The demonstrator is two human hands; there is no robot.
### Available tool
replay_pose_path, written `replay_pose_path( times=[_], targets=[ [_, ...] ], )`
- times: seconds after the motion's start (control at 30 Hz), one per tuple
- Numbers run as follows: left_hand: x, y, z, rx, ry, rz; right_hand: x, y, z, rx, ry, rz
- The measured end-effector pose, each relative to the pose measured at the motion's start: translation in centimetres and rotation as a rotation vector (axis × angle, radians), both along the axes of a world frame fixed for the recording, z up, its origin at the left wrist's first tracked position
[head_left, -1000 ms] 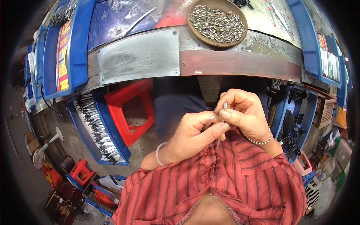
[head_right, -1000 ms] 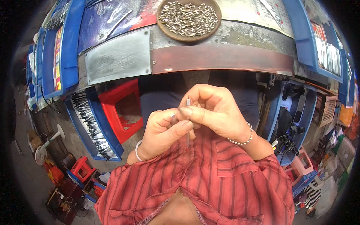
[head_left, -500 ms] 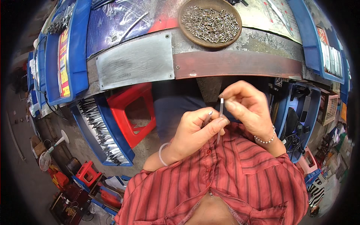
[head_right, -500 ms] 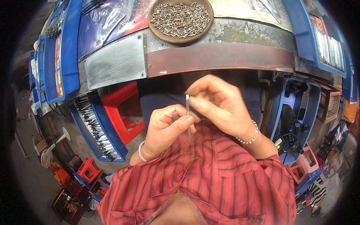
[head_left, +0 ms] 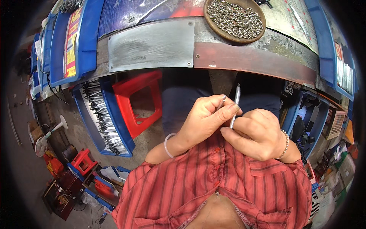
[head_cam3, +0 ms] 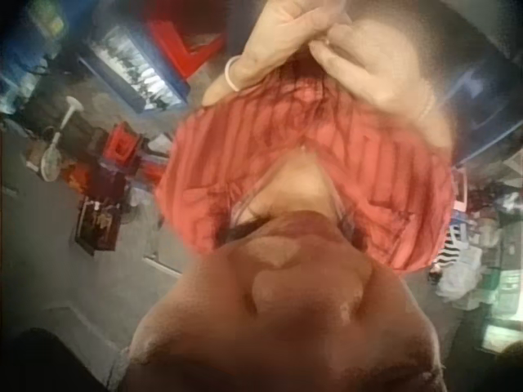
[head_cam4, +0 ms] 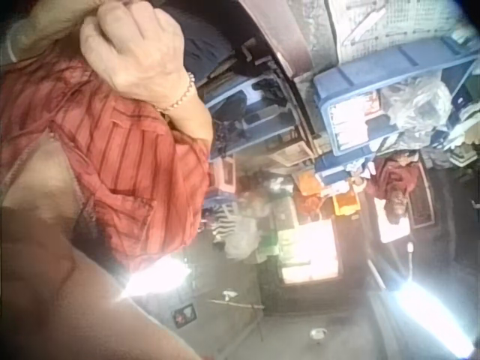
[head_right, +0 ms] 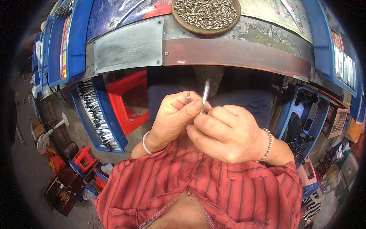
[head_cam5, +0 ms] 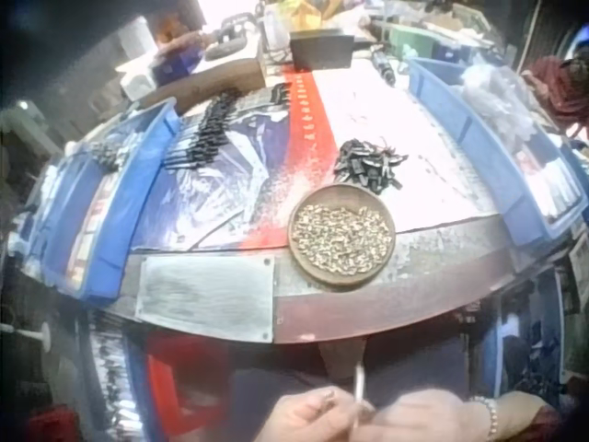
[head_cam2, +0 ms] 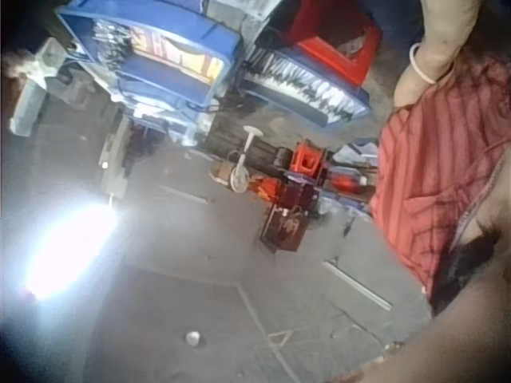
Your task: Assembling small metal and plastic mechanical components at a workbench.
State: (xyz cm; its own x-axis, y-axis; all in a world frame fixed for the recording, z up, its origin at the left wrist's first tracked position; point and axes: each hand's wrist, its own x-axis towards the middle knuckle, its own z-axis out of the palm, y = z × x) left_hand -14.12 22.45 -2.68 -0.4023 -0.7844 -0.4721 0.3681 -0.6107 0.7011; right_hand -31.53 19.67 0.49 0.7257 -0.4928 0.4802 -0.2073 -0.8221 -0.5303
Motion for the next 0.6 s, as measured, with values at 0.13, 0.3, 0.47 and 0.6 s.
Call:
replay_pose_path(
  times=[0.13,0.3,0.47,0.6],
  targets=[
    [0.2,0.5,-0.1,-0.053,-0.075,0.004,-0.6,-0.4,0.9,0.245,-0.077,-0.095],
    [0.3,0.3,0.8,-0.09,-0.107,0.052,-0.5,-0.4,1.1,0.561,-0.232,-0.278],
    [0.5,0.3,0.2,-0.206,-0.217,-0.002,0.3,0.3,-0.2,1.364,-0.51,-0.322],
    [0.1,0.8,-0.6,-0.264,-0.086,0.153,0.9,0.6,-1.0,1.408,-0.526,-0.321]
  ],
)
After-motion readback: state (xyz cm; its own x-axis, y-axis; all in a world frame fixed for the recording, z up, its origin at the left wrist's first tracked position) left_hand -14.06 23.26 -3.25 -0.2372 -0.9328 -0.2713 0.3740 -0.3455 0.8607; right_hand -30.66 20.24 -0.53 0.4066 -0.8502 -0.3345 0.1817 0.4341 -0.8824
